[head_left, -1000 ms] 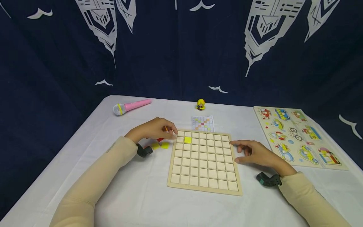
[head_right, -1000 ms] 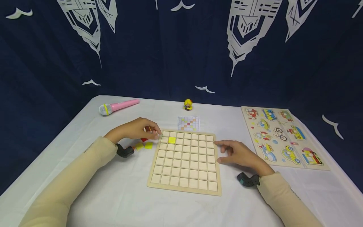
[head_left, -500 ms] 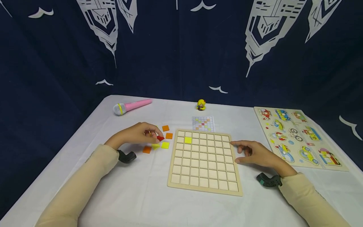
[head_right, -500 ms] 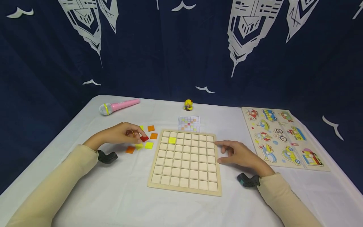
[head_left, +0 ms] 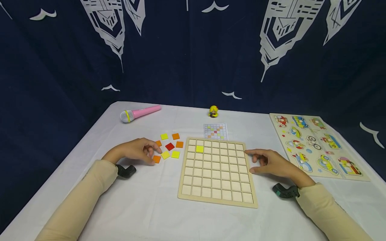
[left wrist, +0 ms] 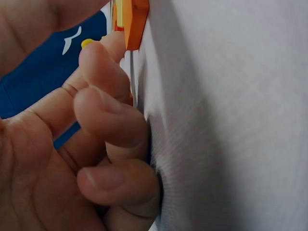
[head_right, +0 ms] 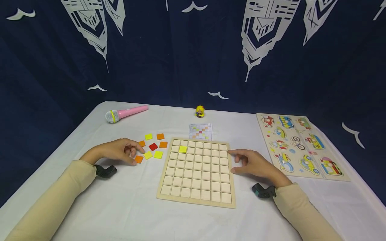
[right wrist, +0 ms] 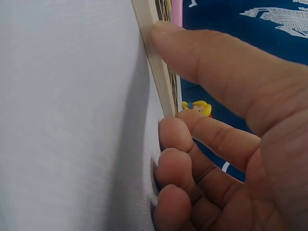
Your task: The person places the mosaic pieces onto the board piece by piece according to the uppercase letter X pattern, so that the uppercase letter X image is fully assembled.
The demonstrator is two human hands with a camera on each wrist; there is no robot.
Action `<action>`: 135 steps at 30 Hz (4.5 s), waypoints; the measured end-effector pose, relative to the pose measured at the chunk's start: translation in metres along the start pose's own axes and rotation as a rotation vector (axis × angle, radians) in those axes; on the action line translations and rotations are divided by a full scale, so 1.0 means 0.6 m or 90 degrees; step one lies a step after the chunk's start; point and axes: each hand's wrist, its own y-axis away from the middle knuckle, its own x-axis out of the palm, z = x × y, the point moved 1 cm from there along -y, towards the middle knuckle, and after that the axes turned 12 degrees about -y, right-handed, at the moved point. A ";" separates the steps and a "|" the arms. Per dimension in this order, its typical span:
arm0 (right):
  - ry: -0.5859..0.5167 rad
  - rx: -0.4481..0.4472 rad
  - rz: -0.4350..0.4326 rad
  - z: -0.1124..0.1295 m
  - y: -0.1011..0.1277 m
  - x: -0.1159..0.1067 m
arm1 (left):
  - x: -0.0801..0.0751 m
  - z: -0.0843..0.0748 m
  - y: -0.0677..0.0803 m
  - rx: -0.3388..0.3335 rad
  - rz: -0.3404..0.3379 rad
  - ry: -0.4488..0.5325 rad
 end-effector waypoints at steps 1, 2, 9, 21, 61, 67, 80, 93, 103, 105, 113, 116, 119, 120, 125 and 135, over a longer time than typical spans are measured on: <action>-0.001 0.000 0.000 0.000 0.000 0.000 | 0.001 0.002 0.000 -0.004 0.000 -0.005; -0.001 -0.001 0.000 -0.001 0.000 0.000 | 0.001 0.003 0.000 -0.009 -0.002 -0.008; 0.001 -0.004 0.001 -0.001 0.001 0.001 | 0.002 0.007 0.000 -0.029 -0.011 -0.013; -0.013 -0.006 0.000 -0.005 0.000 0.002 | 0.004 0.010 0.003 -0.030 -0.018 -0.023; -0.001 -0.005 -0.006 -0.005 0.003 -0.002 | 0.016 -0.064 -0.029 0.089 -0.205 -0.058; 0.001 -0.007 -0.006 -0.005 0.002 -0.002 | 0.020 -0.084 -0.040 0.103 -0.200 -0.073; -0.001 -0.003 -0.003 -0.004 0.000 -0.001 | 0.038 -0.126 -0.078 0.139 -0.178 -0.092; 0.000 0.003 -0.004 -0.004 0.000 -0.001 | 0.054 -0.186 -0.116 0.139 -0.182 -0.102; -0.003 0.010 -0.005 -0.003 -0.001 -0.002 | 0.064 -0.226 -0.150 0.151 -0.216 -0.136; -0.004 0.010 -0.005 -0.004 -0.001 -0.002 | 0.066 -0.233 -0.157 0.149 -0.219 -0.138; 0.002 -0.003 -0.003 -0.004 0.000 -0.002 | 0.071 -0.258 -0.189 0.135 -0.201 -0.156; 0.002 -0.005 -0.001 -0.004 0.000 -0.003 | 0.075 -0.267 -0.202 0.138 -0.187 -0.171; 0.002 -0.003 -0.001 -0.004 0.000 -0.003 | 0.080 -0.276 -0.216 0.140 -0.179 -0.186; 0.003 -0.003 -0.001 -0.005 -0.001 -0.003 | 0.082 -0.279 -0.220 0.140 -0.176 -0.190; 0.009 -0.003 -0.003 -0.006 -0.001 -0.004 | 0.093 -0.293 -0.239 0.124 -0.167 -0.209; 0.010 0.001 -0.005 -0.007 -0.001 -0.003 | 0.109 -0.310 -0.269 0.091 -0.146 -0.240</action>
